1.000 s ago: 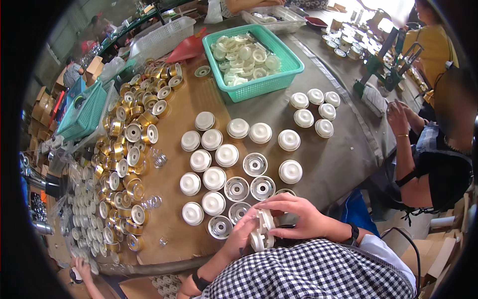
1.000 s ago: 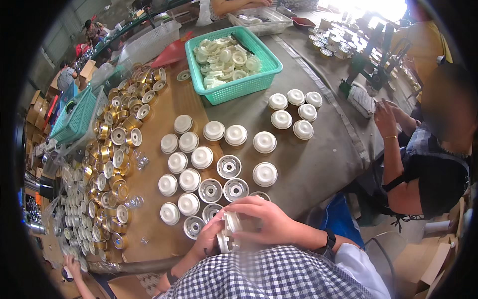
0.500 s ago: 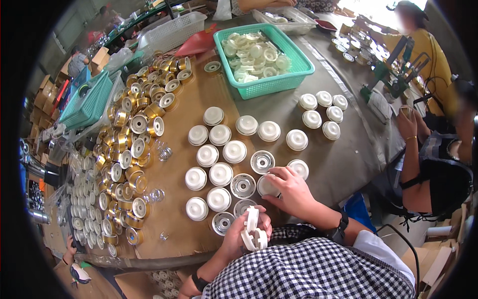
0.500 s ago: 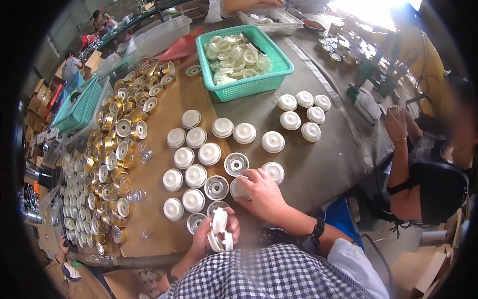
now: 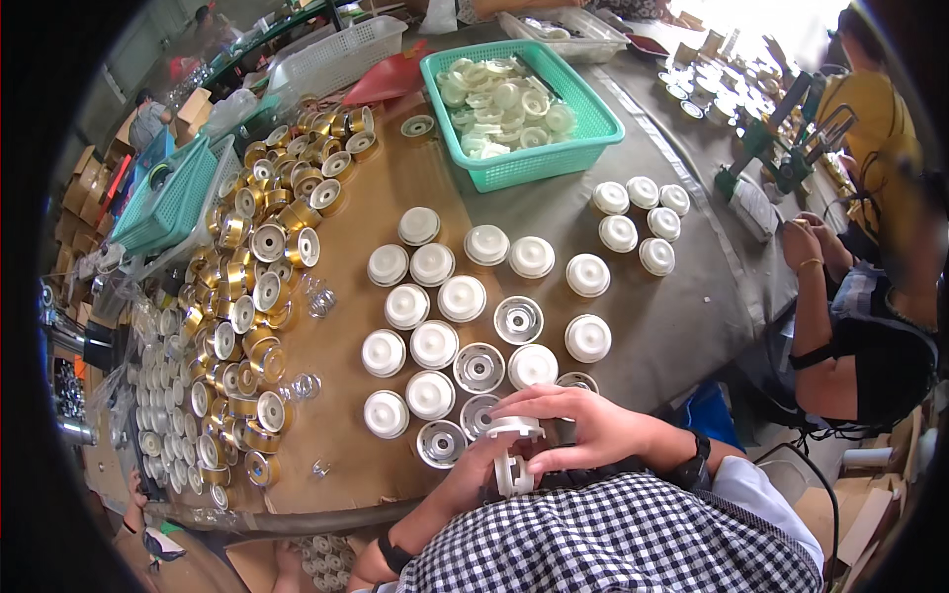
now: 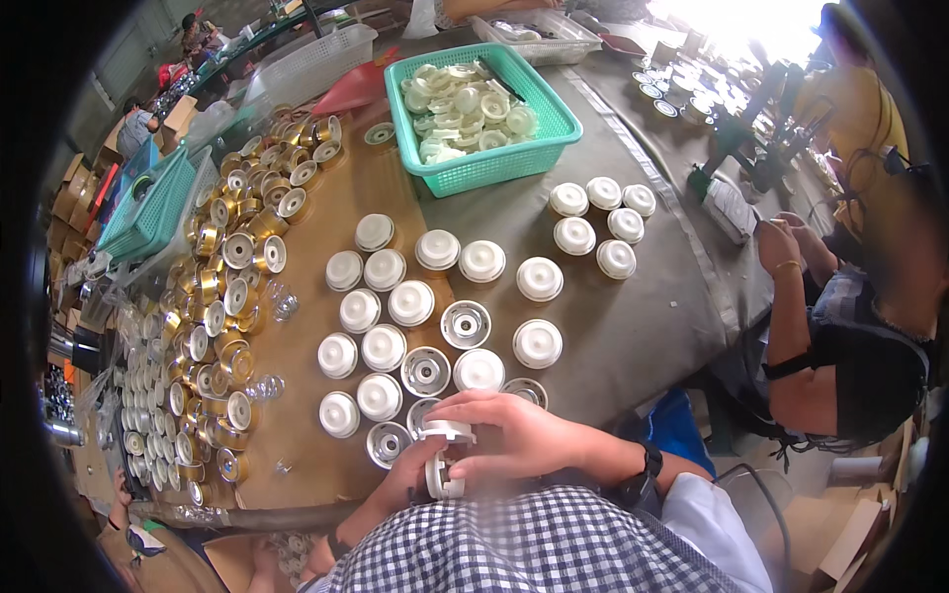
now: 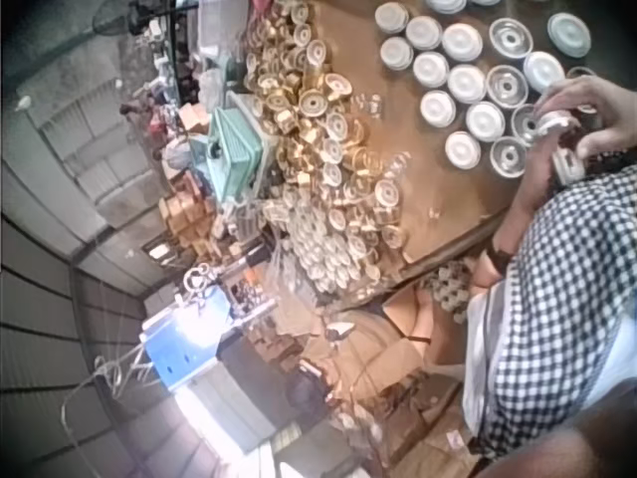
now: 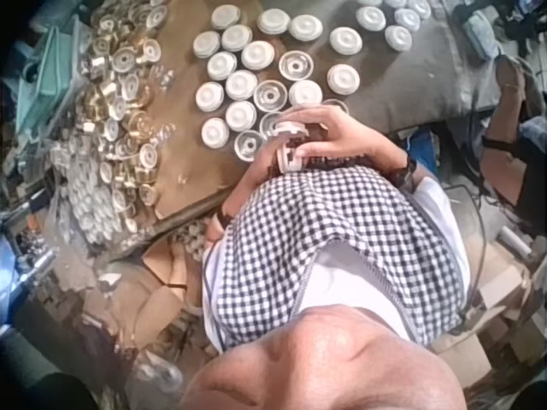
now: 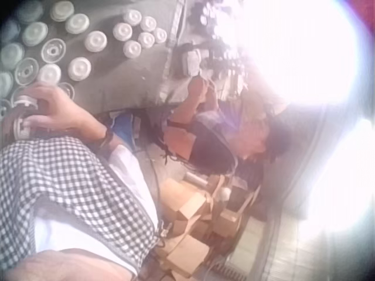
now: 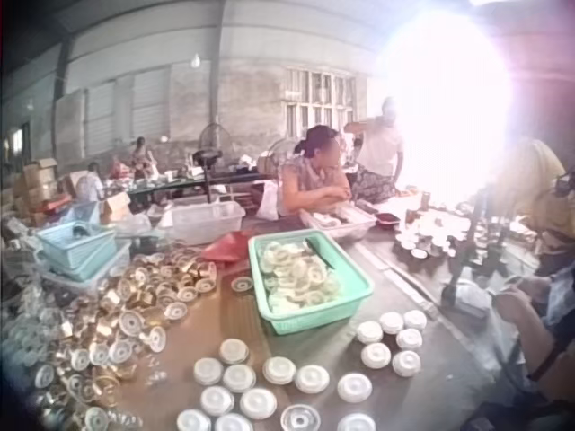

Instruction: The recorder is assembling small plastic and metal components, inserting pieces into circular bases on a factory work table.

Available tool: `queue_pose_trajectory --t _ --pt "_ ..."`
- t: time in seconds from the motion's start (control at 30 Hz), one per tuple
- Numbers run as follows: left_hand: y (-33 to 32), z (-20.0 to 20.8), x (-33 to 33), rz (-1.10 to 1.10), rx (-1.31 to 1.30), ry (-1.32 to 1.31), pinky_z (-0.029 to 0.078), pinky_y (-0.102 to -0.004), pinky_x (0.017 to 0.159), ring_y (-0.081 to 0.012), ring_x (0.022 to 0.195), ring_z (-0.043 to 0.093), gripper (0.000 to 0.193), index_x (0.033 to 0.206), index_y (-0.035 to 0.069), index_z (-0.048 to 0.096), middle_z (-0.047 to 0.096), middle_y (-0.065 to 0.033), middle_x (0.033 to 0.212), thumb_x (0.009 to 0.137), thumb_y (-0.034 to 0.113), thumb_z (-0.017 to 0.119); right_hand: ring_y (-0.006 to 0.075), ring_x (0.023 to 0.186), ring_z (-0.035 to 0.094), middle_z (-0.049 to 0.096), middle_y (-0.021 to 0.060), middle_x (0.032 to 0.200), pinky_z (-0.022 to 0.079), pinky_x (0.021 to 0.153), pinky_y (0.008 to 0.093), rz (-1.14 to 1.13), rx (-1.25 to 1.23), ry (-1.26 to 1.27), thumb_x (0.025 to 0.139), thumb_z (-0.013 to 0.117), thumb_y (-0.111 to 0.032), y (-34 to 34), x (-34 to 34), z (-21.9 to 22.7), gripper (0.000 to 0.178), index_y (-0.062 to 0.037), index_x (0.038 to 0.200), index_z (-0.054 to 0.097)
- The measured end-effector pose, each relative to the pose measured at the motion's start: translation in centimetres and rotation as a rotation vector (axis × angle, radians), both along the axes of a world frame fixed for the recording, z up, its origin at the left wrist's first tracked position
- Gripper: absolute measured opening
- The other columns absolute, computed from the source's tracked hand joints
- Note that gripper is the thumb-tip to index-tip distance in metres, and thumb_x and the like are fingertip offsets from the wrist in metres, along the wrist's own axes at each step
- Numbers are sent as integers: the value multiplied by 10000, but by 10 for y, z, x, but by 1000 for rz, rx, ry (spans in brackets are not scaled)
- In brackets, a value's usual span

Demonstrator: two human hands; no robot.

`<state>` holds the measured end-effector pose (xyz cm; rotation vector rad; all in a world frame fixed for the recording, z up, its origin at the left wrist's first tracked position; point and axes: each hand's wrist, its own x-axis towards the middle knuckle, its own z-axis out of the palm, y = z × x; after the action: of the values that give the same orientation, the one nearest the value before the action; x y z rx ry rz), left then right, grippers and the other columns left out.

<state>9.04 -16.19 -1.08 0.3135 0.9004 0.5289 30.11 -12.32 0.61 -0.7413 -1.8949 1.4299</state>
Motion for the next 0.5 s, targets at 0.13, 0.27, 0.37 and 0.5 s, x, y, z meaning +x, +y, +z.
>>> queue_pose_trajectory --t 0.13,0.27,0.37,0.5 --pt "1 -2 -9 -198 255 -181 482 -244 648 -122 794 617 586 1124 58 605 655 -78 931 1020 615 456 228 1234 604 614 151 1378 477 1044 379 221 -234 151 1022 609 -162 11 6 -7 451 -11 1439 531" --pt "0 1 -6 -192 269 -132 483 -244 648 -117 784 615 604 1144 85 594 646 -74 914 1005 656 455 200 1252 588 610 126 1387 462 1071 376 192 -379 261 1003 644 -131 6 -1 -5 481 6 1447 517" --pt "0 -1 -7 -125 267 -107 499 -254 694 -126 837 615 611 1184 70 571 645 -86 1008 1003 645 466 189 1253 584 616 112 1373 463 1073 368 51 -399 301 980 671 -89 12 4 -2 487 16 1433 527" --pt "8 -4 -17 -289 372 -318 481 -311 925 -177 1064 604 612 1279 36 530 614 -95 1165 976 565 577 223 1179 631 662 119 1298 489 1014 357 -437 52 47 882 784 -168 53 9 -3 505 -1 1324 608"
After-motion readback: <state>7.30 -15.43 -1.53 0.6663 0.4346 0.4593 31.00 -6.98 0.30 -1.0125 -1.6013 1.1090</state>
